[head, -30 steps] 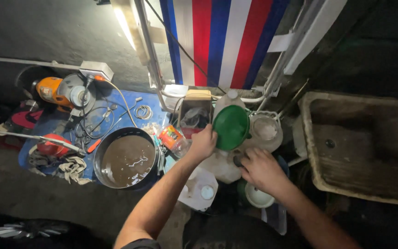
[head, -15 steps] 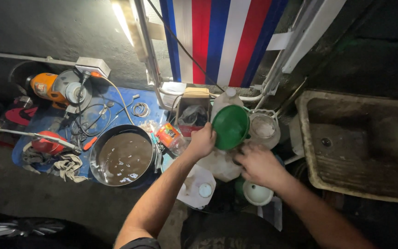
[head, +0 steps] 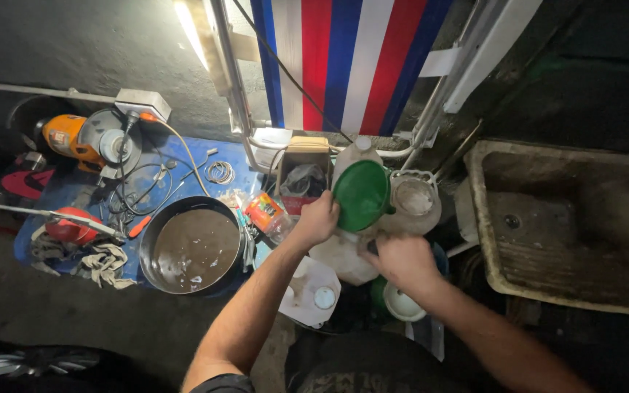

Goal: The person pours a dark liquid from a black pan into a green container. They then pick up a pair of pliers and a coiled metal wire from a blue workbench and appear to prepare to cut the wire.

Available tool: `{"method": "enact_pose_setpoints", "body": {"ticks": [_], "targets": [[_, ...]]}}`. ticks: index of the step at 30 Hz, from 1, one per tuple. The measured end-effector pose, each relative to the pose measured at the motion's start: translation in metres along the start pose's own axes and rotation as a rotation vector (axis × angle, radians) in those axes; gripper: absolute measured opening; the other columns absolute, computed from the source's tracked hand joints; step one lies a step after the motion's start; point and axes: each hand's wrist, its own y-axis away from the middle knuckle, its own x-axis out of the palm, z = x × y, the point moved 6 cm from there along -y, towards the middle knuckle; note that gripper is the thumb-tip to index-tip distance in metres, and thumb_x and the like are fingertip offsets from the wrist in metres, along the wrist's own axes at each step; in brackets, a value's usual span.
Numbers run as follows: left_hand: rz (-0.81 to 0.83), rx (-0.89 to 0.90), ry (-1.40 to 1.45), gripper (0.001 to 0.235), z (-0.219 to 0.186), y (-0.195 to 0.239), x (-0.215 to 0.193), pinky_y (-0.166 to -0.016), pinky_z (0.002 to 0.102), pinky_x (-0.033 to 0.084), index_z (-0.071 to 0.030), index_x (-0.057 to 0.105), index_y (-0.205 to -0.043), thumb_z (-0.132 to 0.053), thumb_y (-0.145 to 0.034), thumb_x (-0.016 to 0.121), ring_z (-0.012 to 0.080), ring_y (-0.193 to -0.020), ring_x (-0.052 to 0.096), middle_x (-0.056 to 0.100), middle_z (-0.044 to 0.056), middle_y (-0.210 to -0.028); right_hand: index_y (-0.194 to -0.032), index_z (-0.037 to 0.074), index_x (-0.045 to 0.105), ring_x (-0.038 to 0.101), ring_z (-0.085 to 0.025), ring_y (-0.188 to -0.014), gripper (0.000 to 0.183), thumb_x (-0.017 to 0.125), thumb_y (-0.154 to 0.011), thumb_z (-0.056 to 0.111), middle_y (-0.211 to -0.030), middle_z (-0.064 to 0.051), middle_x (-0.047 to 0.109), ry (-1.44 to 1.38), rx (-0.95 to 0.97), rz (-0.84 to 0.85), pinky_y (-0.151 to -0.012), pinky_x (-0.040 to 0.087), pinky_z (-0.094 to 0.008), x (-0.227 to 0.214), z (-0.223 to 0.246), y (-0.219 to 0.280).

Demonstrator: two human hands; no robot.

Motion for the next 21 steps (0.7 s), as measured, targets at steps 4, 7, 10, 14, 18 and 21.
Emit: {"method": "enact_pose_setpoints", "body": {"ticks": [4, 7, 10, 14, 18, 21], "targets": [[0.021, -0.027, 0.032, 0.037, 0.003, 0.002, -0.003, -0.098, 0.056, 0.049, -0.007, 0.054, -0.114, -0.036, -0.102, 0.033, 0.0444, -0.105, 0.072, 0.073, 0.023, -0.104, -0.106, 0.018, 0.073, 0.071, -0.03, -0.085, 0.025, 0.066, -0.091, 0.037, -0.095, -0.011, 0.073, 0.09, -0.225, 0.006, -0.061, 0.057, -0.042, -0.017, 0.009, -0.001], [0.059, -0.077, 0.193, 0.04, 0.0, 0.004, -0.009, -0.098, 0.058, 0.051, -0.003, 0.056, -0.121, -0.034, -0.103, 0.035, 0.0479, -0.113, 0.067, 0.07, 0.028, -0.111, -0.112, 0.014, 0.07, 0.067, -0.04, -0.101, 0.02, 0.065, -0.093, 0.022, -0.114, -0.018, 0.068, -0.05, -0.43, -0.04, -0.073, 0.057, -0.046, -0.033, 0.015, 0.003], [0.07, -0.102, 0.244, 0.042, 0.002, 0.005, -0.011, -0.097, 0.058, 0.052, -0.003, 0.055, -0.127, -0.032, -0.104, 0.036, 0.0469, -0.115, 0.067, 0.069, 0.026, -0.114, -0.106, 0.014, 0.065, 0.062, -0.042, -0.105, 0.014, 0.064, -0.096, 0.023, -0.119, -0.017, 0.065, -0.12, -0.516, -0.061, -0.079, 0.056, -0.046, -0.031, 0.013, 0.007], [0.013, -0.084, 0.204, 0.039, -0.012, 0.022, -0.032, -0.096, 0.063, 0.05, 0.001, 0.056, -0.124, -0.029, -0.105, 0.039, 0.0532, -0.113, 0.064, 0.068, 0.031, -0.113, -0.103, 0.01, 0.066, 0.064, -0.04, -0.103, 0.034, 0.073, -0.087, 0.039, -0.108, -0.014, 0.063, -0.204, -0.325, -0.08, -0.079, 0.057, -0.046, -0.011, -0.02, 0.016], [-0.112, -0.04, -0.015, 0.034, -0.033, 0.051, -0.068, -0.097, 0.063, 0.046, -0.006, 0.056, -0.109, -0.033, -0.1, 0.038, 0.0569, -0.102, 0.065, 0.069, 0.031, -0.097, -0.113, 0.008, 0.067, 0.069, -0.04, -0.1, 0.05, 0.075, -0.084, 0.048, -0.106, -0.018, 0.071, -0.32, -0.066, 0.083, -0.08, 0.058, -0.048, 0.005, -0.054, 0.058], [-0.121, 0.067, -0.042, 0.029, -0.056, 0.074, -0.082, -0.098, 0.056, 0.042, -0.006, 0.055, -0.1, -0.029, -0.097, 0.037, 0.0539, -0.1, 0.067, 0.07, 0.031, -0.088, -0.114, 0.011, 0.068, 0.071, -0.036, -0.096, 0.052, 0.073, -0.082, 0.052, -0.101, -0.014, 0.074, -0.269, 0.038, 0.175, -0.08, 0.058, -0.048, 0.067, -0.066, 0.092]]}}
